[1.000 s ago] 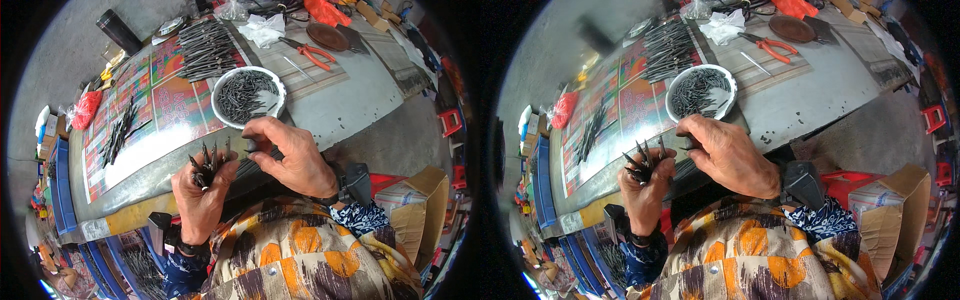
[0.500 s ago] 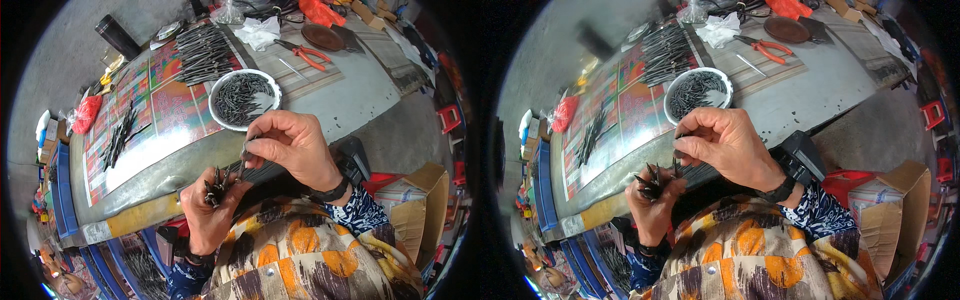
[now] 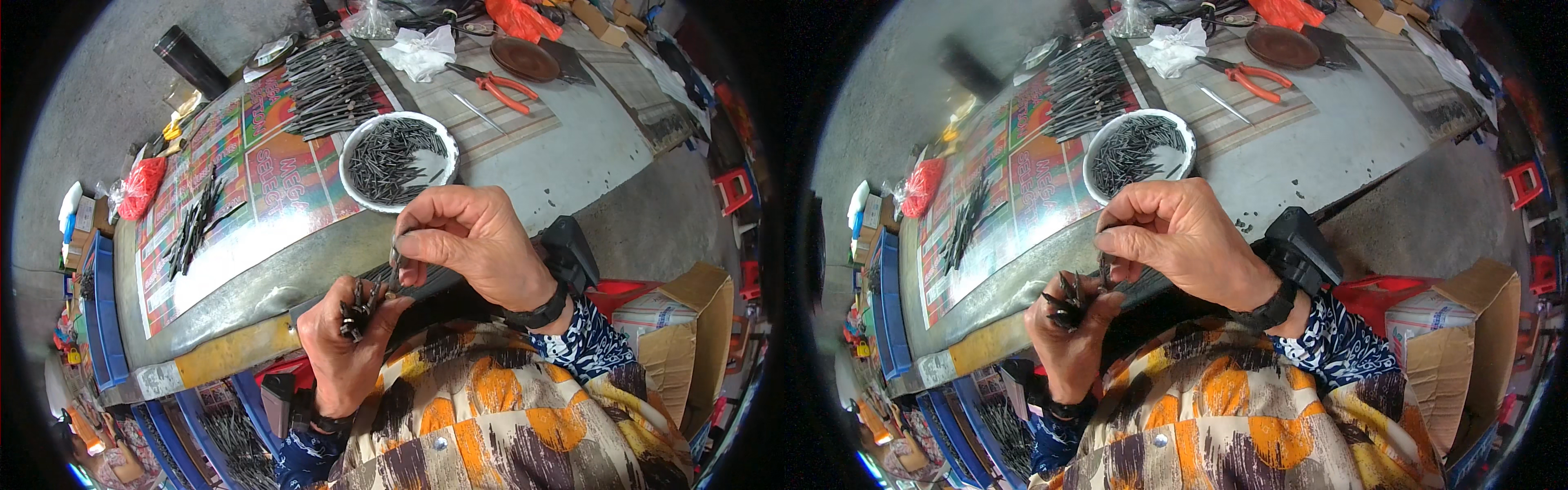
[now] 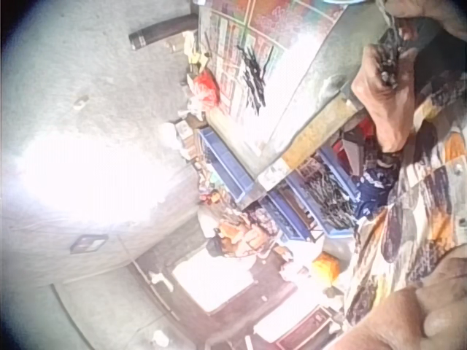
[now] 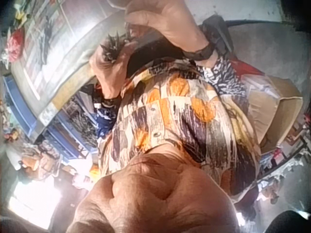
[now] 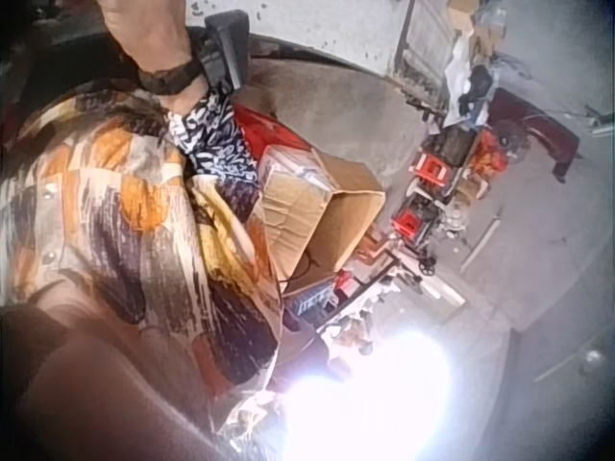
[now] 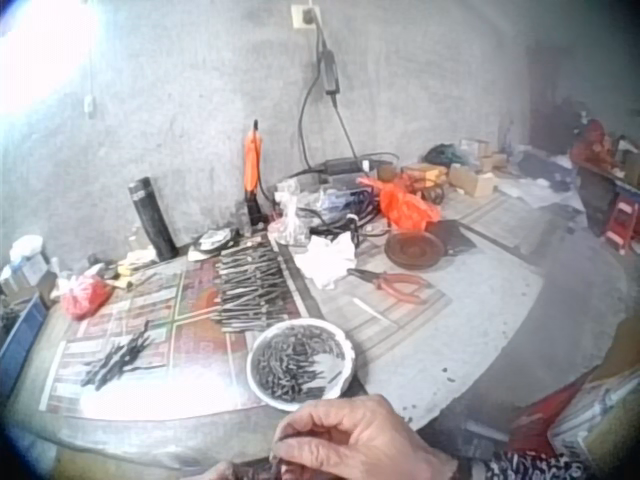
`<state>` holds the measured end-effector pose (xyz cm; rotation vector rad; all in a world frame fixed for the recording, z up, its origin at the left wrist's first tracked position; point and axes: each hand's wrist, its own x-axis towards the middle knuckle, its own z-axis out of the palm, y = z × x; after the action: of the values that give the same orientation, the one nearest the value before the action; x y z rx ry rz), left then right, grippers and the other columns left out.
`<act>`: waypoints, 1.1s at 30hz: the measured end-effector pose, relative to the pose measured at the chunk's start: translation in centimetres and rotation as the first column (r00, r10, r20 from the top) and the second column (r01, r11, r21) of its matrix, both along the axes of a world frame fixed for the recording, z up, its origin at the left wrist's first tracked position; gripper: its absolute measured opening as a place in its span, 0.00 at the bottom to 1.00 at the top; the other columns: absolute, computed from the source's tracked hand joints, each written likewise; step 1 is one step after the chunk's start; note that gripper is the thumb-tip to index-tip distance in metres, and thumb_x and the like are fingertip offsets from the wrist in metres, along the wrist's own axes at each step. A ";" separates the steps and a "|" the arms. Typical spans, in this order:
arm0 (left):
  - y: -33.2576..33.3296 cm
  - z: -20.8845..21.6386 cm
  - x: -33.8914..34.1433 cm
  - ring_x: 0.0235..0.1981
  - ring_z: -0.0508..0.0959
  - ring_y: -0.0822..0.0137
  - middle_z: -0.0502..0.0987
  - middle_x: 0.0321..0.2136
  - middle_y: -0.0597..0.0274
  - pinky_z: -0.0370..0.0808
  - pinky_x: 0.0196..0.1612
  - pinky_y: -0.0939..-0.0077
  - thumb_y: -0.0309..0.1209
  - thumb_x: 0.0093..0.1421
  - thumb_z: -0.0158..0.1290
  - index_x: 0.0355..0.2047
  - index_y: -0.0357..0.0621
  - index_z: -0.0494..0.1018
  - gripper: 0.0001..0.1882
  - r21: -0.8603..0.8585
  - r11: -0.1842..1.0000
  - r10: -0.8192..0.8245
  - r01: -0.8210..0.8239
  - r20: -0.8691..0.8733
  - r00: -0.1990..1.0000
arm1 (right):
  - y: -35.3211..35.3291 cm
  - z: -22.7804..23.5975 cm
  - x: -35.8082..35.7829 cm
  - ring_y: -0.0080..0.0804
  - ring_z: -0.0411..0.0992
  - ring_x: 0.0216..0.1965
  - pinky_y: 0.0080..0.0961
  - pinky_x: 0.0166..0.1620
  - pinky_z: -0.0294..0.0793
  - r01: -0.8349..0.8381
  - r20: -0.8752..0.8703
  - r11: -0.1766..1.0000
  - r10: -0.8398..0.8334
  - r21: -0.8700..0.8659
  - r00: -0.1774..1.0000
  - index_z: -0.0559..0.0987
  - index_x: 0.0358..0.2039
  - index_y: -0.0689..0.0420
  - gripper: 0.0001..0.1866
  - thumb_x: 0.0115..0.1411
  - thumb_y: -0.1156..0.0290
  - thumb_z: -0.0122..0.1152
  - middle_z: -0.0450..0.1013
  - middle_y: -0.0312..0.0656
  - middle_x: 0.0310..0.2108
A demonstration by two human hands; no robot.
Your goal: The person repeatedly picks small fasteners from a white bowl and slides them onto thin black rods held in the left hand. The rods are placed on the table after each fastener is added. The process continues throughout the clip with no other tools used.
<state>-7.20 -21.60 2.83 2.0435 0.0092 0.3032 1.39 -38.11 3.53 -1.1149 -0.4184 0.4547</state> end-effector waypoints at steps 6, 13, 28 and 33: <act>-0.3 -0.1 0.0 0.17 0.70 0.70 0.72 0.18 0.56 0.69 0.23 0.77 0.23 0.50 0.65 0.27 0.37 0.72 0.11 0.106 0.994 0.008 -0.018 0.101 0.995 | -0.2 0.2 0.1 0.19 0.75 0.28 0.15 0.32 0.76 0.001 0.105 0.989 0.016 -0.151 0.994 0.77 0.34 0.66 0.04 0.59 0.78 0.61 0.74 0.36 0.28; -0.2 -0.1 0.2 0.20 0.69 0.72 0.71 0.19 0.59 0.68 0.25 0.78 0.21 0.49 0.64 0.26 0.37 0.69 0.12 0.153 0.988 0.021 -0.030 0.063 0.998 | 0.1 0.0 -0.1 0.17 0.74 0.29 0.15 0.32 0.76 0.048 0.111 0.984 -0.028 -0.174 0.993 0.77 0.34 0.66 0.04 0.59 0.79 0.61 0.74 0.36 0.29; -0.5 -0.8 0.2 0.20 0.76 0.65 0.77 0.21 0.55 0.71 0.26 0.75 0.23 0.48 0.65 0.26 0.37 0.72 0.11 0.345 0.936 0.007 -0.074 0.191 0.982 | -0.3 -0.6 -0.1 0.24 0.74 0.27 0.20 0.32 0.72 0.237 0.520 0.931 -0.063 -0.276 0.852 0.76 0.30 0.64 0.06 0.57 0.76 0.63 0.75 0.39 0.25; -0.5 -0.5 0.2 0.20 0.76 0.63 0.76 0.21 0.55 0.71 0.26 0.75 0.22 0.49 0.64 0.26 0.37 0.72 0.10 0.376 0.924 -0.002 -0.064 0.173 0.985 | -0.2 -0.7 -0.2 0.23 0.75 0.28 0.20 0.33 0.73 0.191 0.421 0.945 -0.065 -0.265 0.905 0.77 0.31 0.64 0.06 0.56 0.76 0.64 0.75 0.39 0.25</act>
<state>-6.99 -22.08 2.35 2.3980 -0.1327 0.5338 1.17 -38.34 2.79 -1.5355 -0.6508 0.1639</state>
